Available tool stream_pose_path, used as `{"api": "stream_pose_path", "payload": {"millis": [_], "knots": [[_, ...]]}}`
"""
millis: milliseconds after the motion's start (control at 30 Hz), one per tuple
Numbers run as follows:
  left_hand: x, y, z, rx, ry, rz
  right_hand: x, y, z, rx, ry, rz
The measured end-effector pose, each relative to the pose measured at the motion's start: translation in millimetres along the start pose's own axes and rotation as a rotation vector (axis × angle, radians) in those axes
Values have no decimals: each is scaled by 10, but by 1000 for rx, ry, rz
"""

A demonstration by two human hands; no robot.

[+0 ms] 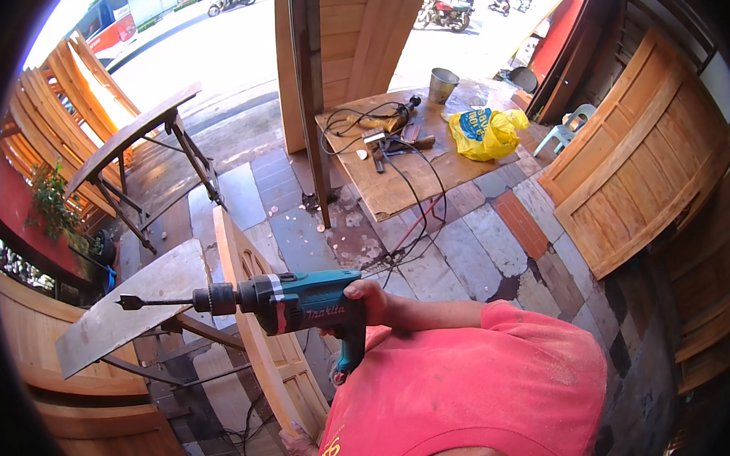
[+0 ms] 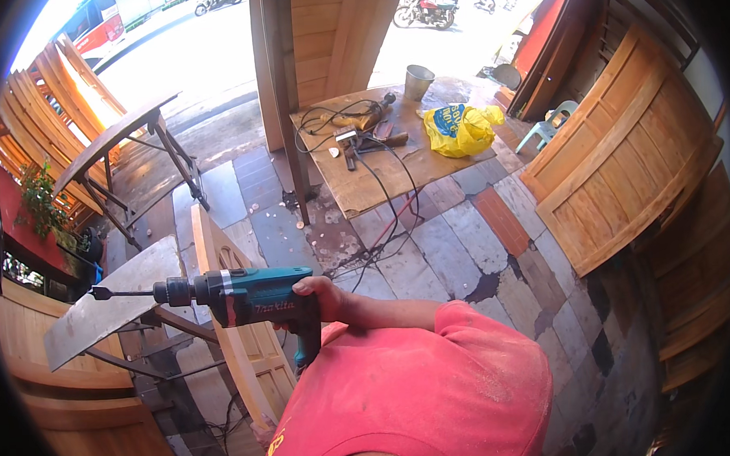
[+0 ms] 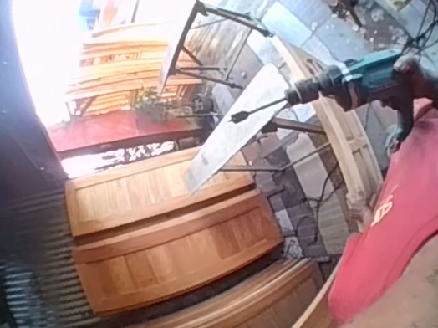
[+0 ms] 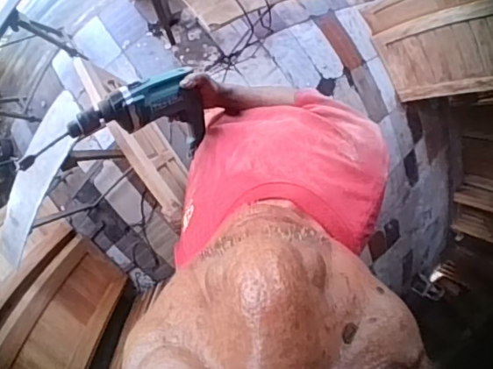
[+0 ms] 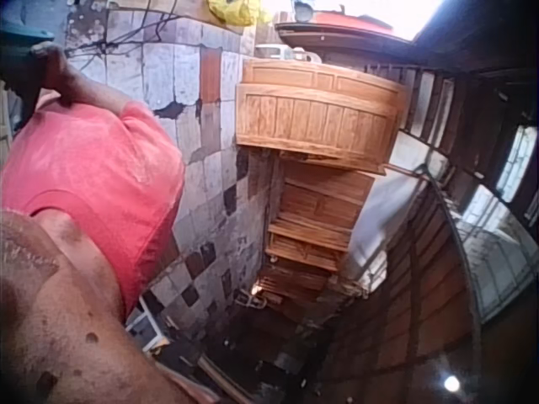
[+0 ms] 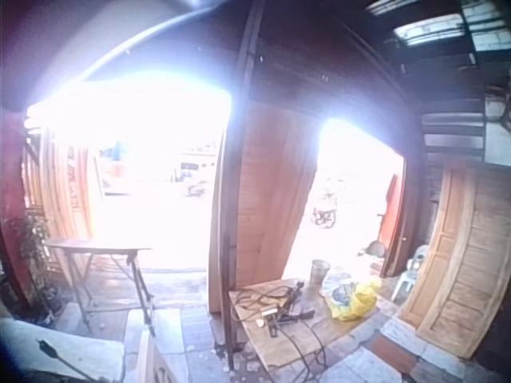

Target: Marking a spot on a wooden door panel and using a power drill to create a hole.

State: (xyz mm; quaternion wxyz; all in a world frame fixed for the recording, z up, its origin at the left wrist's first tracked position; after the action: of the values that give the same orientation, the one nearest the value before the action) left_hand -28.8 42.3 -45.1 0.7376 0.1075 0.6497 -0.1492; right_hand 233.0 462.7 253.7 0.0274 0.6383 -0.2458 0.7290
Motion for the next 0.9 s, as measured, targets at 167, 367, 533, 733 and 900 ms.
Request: {"api": "stream_pose_path", "payload": {"millis": [167,367,533,733,900], "knots": [[6,13,-13,-20,-30,0,-8,-20,-8,20,-27,1],[10,-2,-9,-14,-19,1,-9,-13,-14,-3,-22,-10],[25,-6,-11,-9,1,4,1,-22,-11,-3,-1,-8],[49,-1,-6,-21,-2,-32,25,-38,-1,11,12,-7],[55,-3,-20,-15,-5,-37,68,-59,22,16,6,22]]}}
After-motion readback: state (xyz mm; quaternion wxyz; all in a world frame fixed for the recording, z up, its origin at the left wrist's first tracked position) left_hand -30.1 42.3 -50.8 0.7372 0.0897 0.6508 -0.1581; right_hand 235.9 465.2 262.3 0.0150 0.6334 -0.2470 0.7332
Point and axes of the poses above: each hand's wrist, its own z-axis away from the middle knuckle, its own x-axis out of the palm, y = z × x, the point moved 1 cm from there along -z, towards the middle knuckle, and after that the axes turned 13 degrees about -z, right-handed, at the moved point
